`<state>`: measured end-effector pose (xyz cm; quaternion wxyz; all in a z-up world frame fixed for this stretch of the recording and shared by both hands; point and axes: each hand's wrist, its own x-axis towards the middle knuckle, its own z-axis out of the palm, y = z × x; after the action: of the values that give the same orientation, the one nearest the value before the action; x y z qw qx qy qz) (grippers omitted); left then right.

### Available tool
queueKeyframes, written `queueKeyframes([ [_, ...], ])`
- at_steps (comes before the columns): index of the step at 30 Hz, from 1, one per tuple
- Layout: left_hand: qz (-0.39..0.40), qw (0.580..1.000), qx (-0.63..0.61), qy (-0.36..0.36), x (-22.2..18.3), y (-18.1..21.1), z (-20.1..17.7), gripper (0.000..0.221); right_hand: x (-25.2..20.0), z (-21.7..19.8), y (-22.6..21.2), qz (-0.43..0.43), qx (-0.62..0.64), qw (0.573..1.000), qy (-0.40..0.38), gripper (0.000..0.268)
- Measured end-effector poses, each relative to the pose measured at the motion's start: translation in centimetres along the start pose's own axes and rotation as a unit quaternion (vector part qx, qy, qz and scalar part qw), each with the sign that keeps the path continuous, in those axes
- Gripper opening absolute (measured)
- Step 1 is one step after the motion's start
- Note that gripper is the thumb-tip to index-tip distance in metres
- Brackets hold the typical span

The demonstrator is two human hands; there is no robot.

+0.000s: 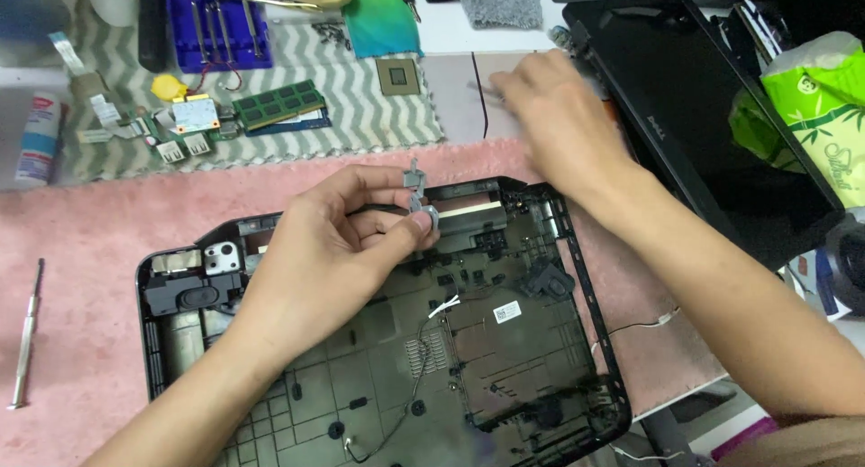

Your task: Removing internal components such as speakers, hinges, and wiring from a laptop chassis during disassembly.

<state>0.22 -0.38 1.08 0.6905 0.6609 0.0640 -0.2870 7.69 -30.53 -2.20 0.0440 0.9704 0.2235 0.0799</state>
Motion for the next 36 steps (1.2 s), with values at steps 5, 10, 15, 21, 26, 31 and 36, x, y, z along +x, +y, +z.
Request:
queueKeyframes([
  [5,-0.008,0.999,-0.035,-0.003,0.0,-0.1,0.0,0.038,-4.3,-5.1,-1.4,0.058,0.275,0.955,0.099,0.015],
  [10,-0.036,0.999,-0.017,0.01,-0.2,0.8,0.3,0.036,-8.6,-3.8,-2.4,0.109,0.482,0.862,0.112,0.005],
  [15,-0.025,0.999,-0.025,0.015,-0.1,0.5,0.3,0.03,-9.2,-2.2,-4.2,0.141,0.489,0.85,0.133,0.017],
  [21,-0.015,1.0,-0.011,0.017,-0.1,0.3,0.3,0.031,-9.5,-1.8,-5.1,0.129,0.41,0.889,0.155,0.011],
  [26,-0.024,1.0,-0.001,0.018,-0.1,0.3,0.2,0.034,-9.7,-1.8,-5.4,0.116,0.38,0.904,0.156,0.015],
  [31,0.0,1.0,-0.027,0.015,0.0,-0.2,0.2,0.029,-9.9,-1.2,-5.2,0.105,0.36,0.912,0.166,0.018],
  [36,-0.062,0.996,0.065,0.027,-0.2,0.9,0.1,0.024,-10.1,-0.2,-5.1,0.081,0.381,0.9,0.196,0.014],
])
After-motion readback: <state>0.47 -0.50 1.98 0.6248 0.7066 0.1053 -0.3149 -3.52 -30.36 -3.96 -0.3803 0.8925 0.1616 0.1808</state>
